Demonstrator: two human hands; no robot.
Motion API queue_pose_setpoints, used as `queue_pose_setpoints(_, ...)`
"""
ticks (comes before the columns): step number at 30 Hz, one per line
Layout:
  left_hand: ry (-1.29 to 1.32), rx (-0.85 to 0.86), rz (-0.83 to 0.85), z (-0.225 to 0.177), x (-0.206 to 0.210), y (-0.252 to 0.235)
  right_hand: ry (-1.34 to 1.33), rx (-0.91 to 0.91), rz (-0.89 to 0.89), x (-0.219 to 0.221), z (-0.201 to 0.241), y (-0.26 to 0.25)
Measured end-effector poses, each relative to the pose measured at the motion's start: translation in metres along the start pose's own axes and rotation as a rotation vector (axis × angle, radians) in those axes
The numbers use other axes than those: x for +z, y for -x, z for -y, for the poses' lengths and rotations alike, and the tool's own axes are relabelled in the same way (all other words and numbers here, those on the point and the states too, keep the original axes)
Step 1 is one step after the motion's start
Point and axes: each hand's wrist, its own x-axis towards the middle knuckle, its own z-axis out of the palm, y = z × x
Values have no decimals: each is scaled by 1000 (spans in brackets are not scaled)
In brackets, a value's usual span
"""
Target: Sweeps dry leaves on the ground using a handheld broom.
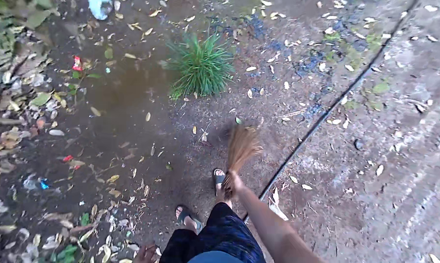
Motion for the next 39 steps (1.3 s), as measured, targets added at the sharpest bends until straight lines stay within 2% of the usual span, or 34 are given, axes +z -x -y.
queue_pose_setpoints(3,69,75,-11,-36,16,5,252,164,164,50,-37,32)
queue_pose_setpoints(5,15,131,15,-59,21,-1,429,240,254,49,-25,52)
queue_pose_setpoints(8,15,176,12,-84,22,-13,616,239,326,4,23,77)
queue_pose_setpoints(11,147,184,-19,-94,18,-20,608,219,337,-53,63,115)
queue_pose_setpoints(13,223,168,-35,-86,13,-26,559,179,270,-80,77,138)
queue_pose_setpoints(15,271,120,-39,-70,9,-33,459,127,146,-86,85,148)
queue_pose_setpoints(18,286,-25,-12,-41,3,-49,258,-16,-60,-51,94,123)
queue_pose_setpoints(21,246,-128,31,-18,-10,-55,61,-34,-107,-2,92,62)
queue_pose_setpoints(24,224,-147,20,-8,-37,-59,49,76,52,99,49,36)
queue_pose_setpoints(27,303,-131,-69,-15,-68,-59,335,308,222,211,-14,47)
queue_pose_setpoints(30,329,-107,-61,-32,-102,-68,623,497,457,282,-23,43)
queue_pose_setpoints(33,308,-31,-48,-46,-133,-84,879,471,701,301,13,28)
queue_pose_setpoints(35,373,20,-81,-53,-151,-93,1034,375,756,292,45,37)
queue_pose_setpoints(37,470,49,-121,-54,-164,-102,1066,307,701,261,80,54)
queue_pose_setpoints(39,543,43,-147,-52,-172,-109,950,288,555,217,113,79)
